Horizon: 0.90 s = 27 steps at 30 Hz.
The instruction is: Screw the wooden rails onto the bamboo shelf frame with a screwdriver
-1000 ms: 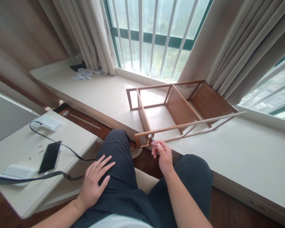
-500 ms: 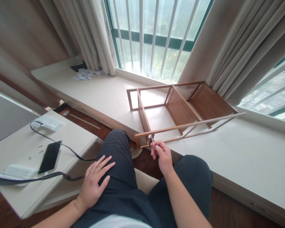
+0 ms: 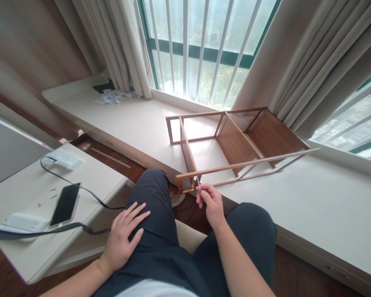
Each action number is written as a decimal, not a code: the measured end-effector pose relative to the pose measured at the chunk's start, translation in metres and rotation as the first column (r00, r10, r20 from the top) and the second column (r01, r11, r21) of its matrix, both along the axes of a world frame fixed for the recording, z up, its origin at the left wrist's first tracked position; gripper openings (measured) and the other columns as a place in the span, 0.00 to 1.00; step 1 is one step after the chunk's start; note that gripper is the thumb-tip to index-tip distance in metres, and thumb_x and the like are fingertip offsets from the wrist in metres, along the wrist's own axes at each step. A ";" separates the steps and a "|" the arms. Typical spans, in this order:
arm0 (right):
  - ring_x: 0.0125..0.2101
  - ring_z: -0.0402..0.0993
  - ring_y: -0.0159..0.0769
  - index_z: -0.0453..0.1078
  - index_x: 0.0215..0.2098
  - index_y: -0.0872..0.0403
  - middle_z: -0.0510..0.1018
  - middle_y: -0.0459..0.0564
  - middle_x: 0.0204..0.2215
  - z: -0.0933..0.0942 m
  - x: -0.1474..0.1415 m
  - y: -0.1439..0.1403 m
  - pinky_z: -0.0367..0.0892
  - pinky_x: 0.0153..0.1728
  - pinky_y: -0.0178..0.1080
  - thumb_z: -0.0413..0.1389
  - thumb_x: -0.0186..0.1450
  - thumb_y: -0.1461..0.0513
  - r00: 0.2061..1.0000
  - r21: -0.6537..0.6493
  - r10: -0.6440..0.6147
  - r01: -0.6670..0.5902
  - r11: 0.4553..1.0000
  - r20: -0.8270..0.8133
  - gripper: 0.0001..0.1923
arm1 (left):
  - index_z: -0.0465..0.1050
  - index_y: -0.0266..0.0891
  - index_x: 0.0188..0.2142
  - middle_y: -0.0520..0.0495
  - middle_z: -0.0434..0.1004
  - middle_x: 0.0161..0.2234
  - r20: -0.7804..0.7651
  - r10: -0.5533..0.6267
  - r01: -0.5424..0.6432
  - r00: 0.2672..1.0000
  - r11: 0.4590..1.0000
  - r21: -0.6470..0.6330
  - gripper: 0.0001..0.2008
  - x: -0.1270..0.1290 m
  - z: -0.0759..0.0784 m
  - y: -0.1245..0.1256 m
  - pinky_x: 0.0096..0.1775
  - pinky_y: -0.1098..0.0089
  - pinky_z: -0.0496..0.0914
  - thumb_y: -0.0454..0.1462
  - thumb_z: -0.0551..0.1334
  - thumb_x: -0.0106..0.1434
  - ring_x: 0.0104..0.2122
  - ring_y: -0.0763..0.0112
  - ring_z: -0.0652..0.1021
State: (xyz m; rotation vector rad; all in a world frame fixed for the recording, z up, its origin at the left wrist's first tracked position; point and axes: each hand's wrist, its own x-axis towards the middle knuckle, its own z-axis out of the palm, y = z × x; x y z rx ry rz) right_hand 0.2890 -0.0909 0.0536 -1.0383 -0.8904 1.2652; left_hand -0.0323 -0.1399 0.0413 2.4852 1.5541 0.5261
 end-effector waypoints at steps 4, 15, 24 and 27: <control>0.17 0.60 0.27 0.72 0.39 0.54 0.70 0.42 0.20 -0.001 0.000 0.000 0.55 0.20 0.32 0.56 0.67 0.55 1.000 -0.007 -0.006 0.006 1.000 0.016 0.11 | 0.72 0.52 0.59 0.50 0.67 0.64 0.004 0.000 0.000 1.000 1.000 0.003 0.20 -0.001 -0.001 0.000 0.63 0.51 0.57 0.42 0.54 0.69 0.66 0.56 0.64; 0.17 0.60 0.28 0.72 0.39 0.55 0.70 0.42 0.20 -0.006 0.000 0.002 0.55 0.20 0.32 0.55 0.69 0.52 0.999 -0.031 -0.020 0.021 0.999 0.027 0.14 | 0.73 0.52 0.58 0.49 0.68 0.64 0.012 0.004 -0.004 1.000 1.000 0.008 0.20 0.002 0.002 0.001 0.63 0.52 0.58 0.42 0.54 0.69 0.65 0.56 0.64; 0.17 0.59 0.27 0.72 0.38 0.55 0.70 0.43 0.20 -0.006 0.001 0.002 0.56 0.19 0.32 0.54 0.69 0.48 0.999 -0.035 -0.017 0.019 0.999 0.043 0.19 | 0.72 0.53 0.58 0.49 0.68 0.64 0.013 0.002 -0.002 1.000 1.000 0.004 0.20 0.000 0.001 0.001 0.63 0.52 0.58 0.42 0.55 0.69 0.65 0.56 0.65; 0.17 0.58 0.27 0.71 0.39 0.55 0.69 0.42 0.19 -0.007 -0.001 0.003 0.55 0.19 0.32 0.53 0.70 0.48 0.998 -0.030 -0.021 0.022 0.999 0.058 0.19 | 0.72 0.52 0.59 0.49 0.68 0.64 0.013 0.001 -0.001 1.000 1.000 0.003 0.20 0.000 0.000 0.000 0.63 0.51 0.58 0.42 0.55 0.69 0.65 0.56 0.64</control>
